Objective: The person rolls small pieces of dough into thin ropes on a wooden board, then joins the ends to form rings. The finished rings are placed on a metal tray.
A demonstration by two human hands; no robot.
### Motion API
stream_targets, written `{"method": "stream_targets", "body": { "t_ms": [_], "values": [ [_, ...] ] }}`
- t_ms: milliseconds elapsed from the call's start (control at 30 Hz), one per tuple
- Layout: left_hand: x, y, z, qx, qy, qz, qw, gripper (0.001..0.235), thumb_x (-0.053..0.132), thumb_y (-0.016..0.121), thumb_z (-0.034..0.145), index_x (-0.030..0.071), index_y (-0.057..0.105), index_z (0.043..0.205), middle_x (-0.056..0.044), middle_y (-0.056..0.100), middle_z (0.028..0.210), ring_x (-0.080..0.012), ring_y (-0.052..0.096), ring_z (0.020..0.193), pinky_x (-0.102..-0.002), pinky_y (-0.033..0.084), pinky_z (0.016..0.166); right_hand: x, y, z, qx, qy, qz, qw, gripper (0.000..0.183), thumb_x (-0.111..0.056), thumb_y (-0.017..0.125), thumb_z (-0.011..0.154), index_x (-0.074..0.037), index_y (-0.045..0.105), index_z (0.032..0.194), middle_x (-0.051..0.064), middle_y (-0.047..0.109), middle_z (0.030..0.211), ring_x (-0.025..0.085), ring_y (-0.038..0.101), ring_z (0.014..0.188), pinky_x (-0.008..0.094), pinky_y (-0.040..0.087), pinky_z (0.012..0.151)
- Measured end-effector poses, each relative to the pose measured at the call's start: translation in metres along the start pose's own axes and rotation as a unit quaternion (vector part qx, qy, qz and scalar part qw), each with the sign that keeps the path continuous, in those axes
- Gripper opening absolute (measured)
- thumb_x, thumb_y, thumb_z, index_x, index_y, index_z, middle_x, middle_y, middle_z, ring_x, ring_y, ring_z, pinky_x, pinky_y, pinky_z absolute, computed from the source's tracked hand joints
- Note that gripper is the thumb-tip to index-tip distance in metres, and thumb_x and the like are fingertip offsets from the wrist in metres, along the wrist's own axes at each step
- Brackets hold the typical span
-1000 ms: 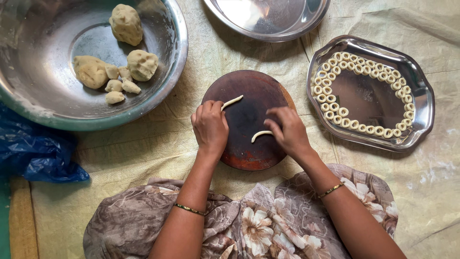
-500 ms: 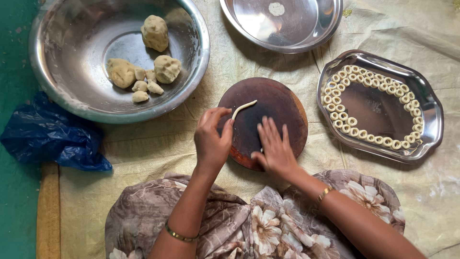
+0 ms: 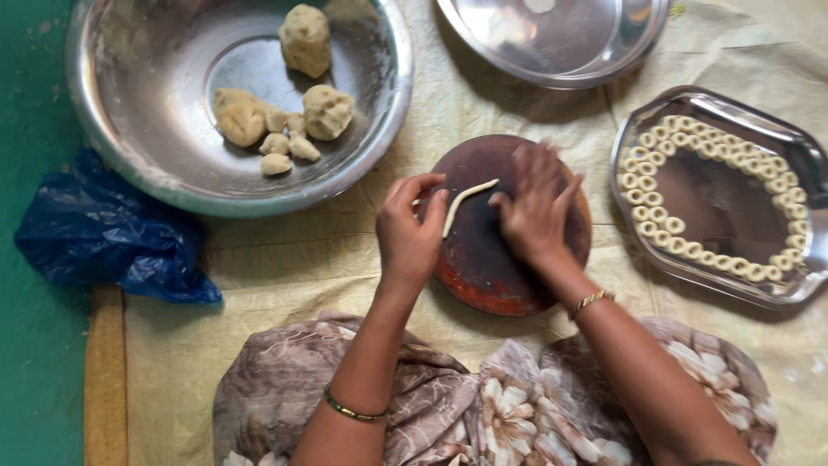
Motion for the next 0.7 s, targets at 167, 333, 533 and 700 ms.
{"method": "stream_targets", "body": {
  "t_ms": [167,333,533,700],
  "values": [
    [-0.005,0.003,0.004,-0.001,-0.014,0.000,1.000,0.018,0.009,0.071,0.092,0.003,0.074,0.109,-0.011,0.073,0.108,-0.0216,0.075,0.095,-0.031,0.059,0.083,0.032,0.001,0.048,0.046,0.059,-0.062,0.995,0.081,-0.071,0.015,0.105,-0.027,-0.004,0.171,0.011,-0.013,0.177,0.029,-0.012,0.165,0.071,-0.016,0.121],
    [-0.005,0.008,0.005,-0.009,-0.029,-0.010,0.999,0.018,0.008,0.070,0.092,0.002,0.073,0.108,-0.012,0.073,0.107,-0.0208,0.075,0.091,-0.031,0.059,0.081,0.010,0.003,0.024,-0.025,0.033,-0.024,0.999,0.083,-0.065,0.017,0.109,-0.010,-0.006,0.168,0.016,-0.012,0.174,0.031,-0.012,0.162,0.072,-0.015,0.119],
    [-0.018,0.018,0.003,-0.028,-0.068,-0.045,0.996,0.016,0.009,0.069,0.094,0.002,0.075,0.106,-0.010,0.076,0.102,-0.0174,0.075,0.089,-0.031,0.060,0.080,-0.051,-0.020,-0.081,-0.132,-0.042,0.082,0.987,0.084,-0.061,0.017,0.103,-0.005,-0.005,0.162,0.014,-0.014,0.171,0.029,-0.010,0.158,0.066,-0.011,0.121],
    [-0.024,0.020,0.002,-0.035,-0.094,-0.069,0.993,0.016,0.011,0.069,0.094,0.002,0.075,0.106,-0.008,0.077,0.098,-0.0152,0.075,0.088,-0.029,0.060,0.080,-0.051,-0.046,-0.111,-0.123,-0.015,0.099,0.987,0.083,-0.064,0.017,0.100,-0.014,-0.004,0.163,0.010,-0.011,0.171,0.027,-0.009,0.159,0.064,-0.012,0.120]
  ]
}}
Point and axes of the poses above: each hand's wrist, its own z-axis towards the middle knuckle, its own y-axis out of the palm, x = y × z, the point moved 9 cm from there along z, towards the middle knuckle
